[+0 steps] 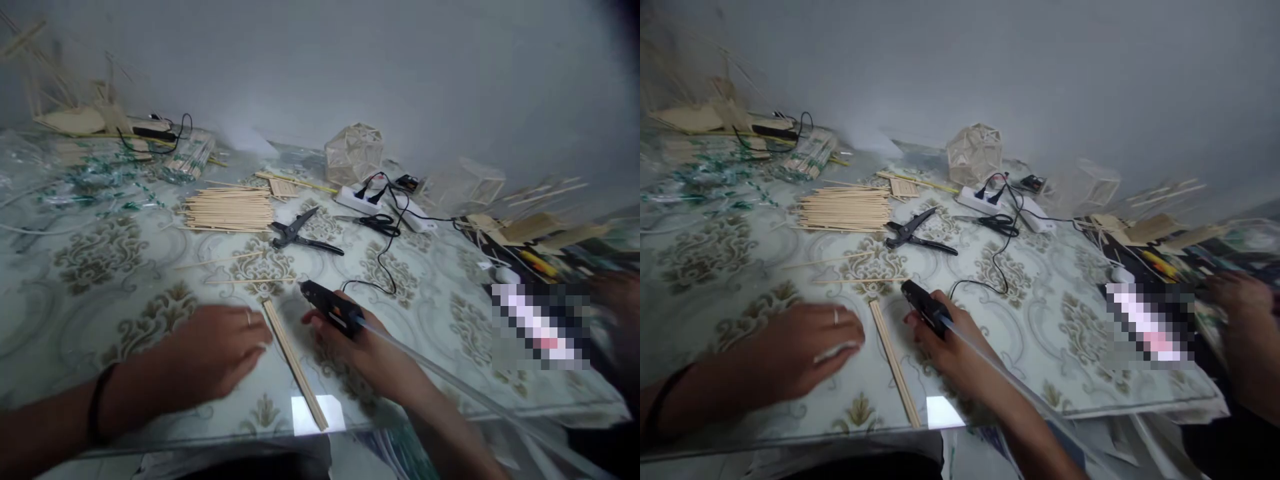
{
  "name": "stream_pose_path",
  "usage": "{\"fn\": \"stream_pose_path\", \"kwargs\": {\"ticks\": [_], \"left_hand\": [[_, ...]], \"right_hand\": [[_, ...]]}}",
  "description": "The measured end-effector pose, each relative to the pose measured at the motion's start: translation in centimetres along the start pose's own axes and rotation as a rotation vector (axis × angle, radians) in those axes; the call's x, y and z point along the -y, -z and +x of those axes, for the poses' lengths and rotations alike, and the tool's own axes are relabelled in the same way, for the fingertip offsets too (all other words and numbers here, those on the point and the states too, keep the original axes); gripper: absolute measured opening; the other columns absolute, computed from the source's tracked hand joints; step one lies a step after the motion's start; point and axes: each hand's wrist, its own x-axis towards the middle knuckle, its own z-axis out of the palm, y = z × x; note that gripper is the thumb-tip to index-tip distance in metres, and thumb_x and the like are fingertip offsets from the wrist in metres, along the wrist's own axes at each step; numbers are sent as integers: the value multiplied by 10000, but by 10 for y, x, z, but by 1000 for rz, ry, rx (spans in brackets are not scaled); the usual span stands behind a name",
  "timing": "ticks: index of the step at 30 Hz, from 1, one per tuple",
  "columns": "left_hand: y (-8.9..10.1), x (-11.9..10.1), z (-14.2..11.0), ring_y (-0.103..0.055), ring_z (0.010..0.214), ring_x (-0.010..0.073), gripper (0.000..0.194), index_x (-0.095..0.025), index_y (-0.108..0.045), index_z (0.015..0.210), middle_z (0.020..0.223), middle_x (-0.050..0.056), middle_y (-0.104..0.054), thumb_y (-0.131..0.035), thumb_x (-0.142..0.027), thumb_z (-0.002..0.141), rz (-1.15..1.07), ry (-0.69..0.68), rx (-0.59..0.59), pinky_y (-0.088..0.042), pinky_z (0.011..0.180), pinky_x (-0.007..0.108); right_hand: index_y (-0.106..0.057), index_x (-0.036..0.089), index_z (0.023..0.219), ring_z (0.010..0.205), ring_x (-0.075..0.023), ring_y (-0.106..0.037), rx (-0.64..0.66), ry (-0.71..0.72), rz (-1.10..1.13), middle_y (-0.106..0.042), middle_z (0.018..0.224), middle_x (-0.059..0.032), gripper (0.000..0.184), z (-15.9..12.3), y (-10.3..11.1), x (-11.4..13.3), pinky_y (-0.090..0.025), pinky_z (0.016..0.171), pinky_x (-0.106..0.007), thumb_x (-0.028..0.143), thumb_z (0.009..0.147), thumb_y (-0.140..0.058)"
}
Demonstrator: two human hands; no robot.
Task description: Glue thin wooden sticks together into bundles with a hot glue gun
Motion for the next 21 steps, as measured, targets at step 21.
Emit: {"fn": "stream_pose_path", "kwargs": {"ticks": [21], "left_hand": [[-2, 35, 9, -622, 1029, 252, 161, -227, -703, 892, 1006, 7, -730, -861, -217, 924, 18, 70, 32, -427, 967, 424]], "right_hand": [[-592, 314, 932, 624, -217, -628, 0, 103, -97, -743, 757, 12, 179, -30, -25, -32, -466, 584, -310, 280, 896, -764]]}}
